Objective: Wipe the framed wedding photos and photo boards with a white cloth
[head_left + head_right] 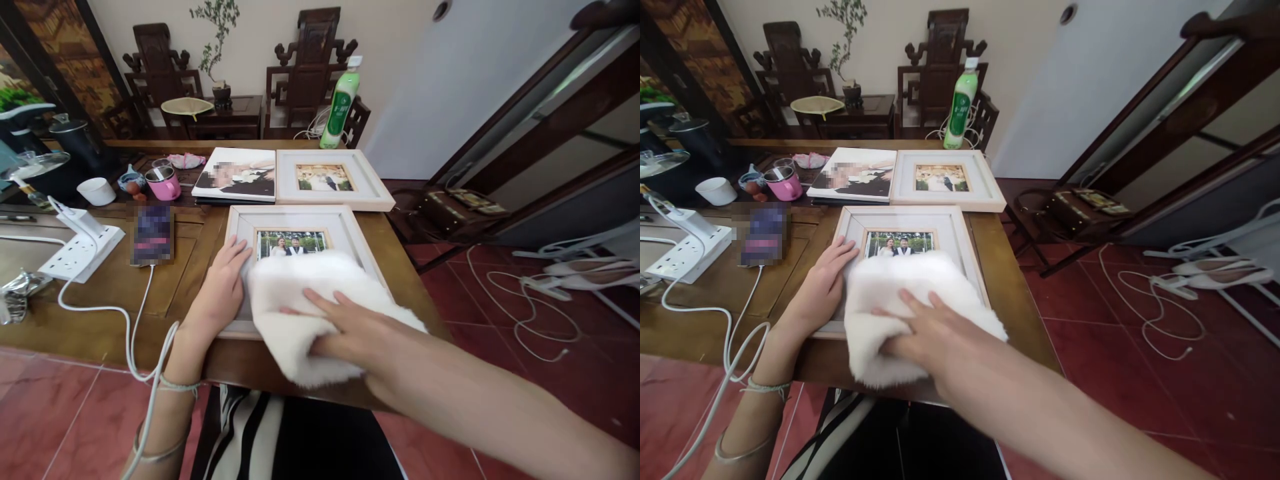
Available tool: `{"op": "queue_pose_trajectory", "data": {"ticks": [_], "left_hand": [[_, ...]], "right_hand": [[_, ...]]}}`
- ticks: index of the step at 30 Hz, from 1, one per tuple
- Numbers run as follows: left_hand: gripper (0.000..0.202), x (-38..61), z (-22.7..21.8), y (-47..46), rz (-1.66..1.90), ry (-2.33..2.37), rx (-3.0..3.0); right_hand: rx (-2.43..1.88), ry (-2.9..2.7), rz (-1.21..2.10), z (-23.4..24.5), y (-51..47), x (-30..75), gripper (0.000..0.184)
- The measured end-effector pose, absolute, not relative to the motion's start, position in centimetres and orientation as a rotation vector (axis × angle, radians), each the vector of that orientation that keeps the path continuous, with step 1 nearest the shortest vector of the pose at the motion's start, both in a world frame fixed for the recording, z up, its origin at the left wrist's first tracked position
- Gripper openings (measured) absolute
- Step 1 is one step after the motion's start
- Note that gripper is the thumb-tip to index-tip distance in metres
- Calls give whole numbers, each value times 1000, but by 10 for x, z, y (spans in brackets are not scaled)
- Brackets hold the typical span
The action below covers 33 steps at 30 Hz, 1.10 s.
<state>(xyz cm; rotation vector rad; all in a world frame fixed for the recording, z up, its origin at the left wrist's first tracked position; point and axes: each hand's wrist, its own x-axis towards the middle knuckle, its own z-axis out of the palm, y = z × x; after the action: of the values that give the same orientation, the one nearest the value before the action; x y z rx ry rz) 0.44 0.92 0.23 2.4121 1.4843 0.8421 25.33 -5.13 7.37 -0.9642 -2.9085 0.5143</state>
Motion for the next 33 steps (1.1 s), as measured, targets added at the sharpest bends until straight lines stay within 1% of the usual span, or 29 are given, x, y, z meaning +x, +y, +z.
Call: {"op": "queue_pose_trajectory", "data": {"ticks": [2, 6, 11, 15, 20, 22, 24, 25, 28, 31, 33], "left_hand": [[54, 4, 2, 9, 836, 1480, 2411], [54, 4, 2, 9, 841, 1477, 2409], [54, 3, 1, 9, 845, 1474, 2410], [54, 3, -1, 10, 861, 1478, 2415], [53, 5, 0, 9, 844, 1496, 2420], [53, 5, 1, 9, 835, 1501, 2415], [54, 5, 2, 8, 834, 1498, 2413], [54, 5, 2, 8, 834, 1494, 2416], [54, 4, 2, 9, 828, 1495, 2427], [55, 4, 0, 9, 823, 1499, 2442], [55, 3, -1, 9, 831, 1494, 2448]], "right_hand": [[-1042, -2892, 415, 67, -30, 254, 90], [-1158, -2862, 130, 52, 21, 251, 87], [-1249, -2832, -42, 50, 57, 236, 90], [-1284, -2933, 94, 61, 37, 223, 81], [-1188, -3125, 320, 74, -18, 221, 73], [-1143, -3163, 384, 72, -38, 226, 65], [-1096, -3114, 397, 66, -52, 232, 54], [-1079, -3077, 393, 62, -58, 235, 51], [-1056, -2982, 388, 52, -61, 242, 57], [-1058, -2930, 353, 49, -46, 248, 71], [-1098, -2907, 260, 49, -27, 251, 80]]}}
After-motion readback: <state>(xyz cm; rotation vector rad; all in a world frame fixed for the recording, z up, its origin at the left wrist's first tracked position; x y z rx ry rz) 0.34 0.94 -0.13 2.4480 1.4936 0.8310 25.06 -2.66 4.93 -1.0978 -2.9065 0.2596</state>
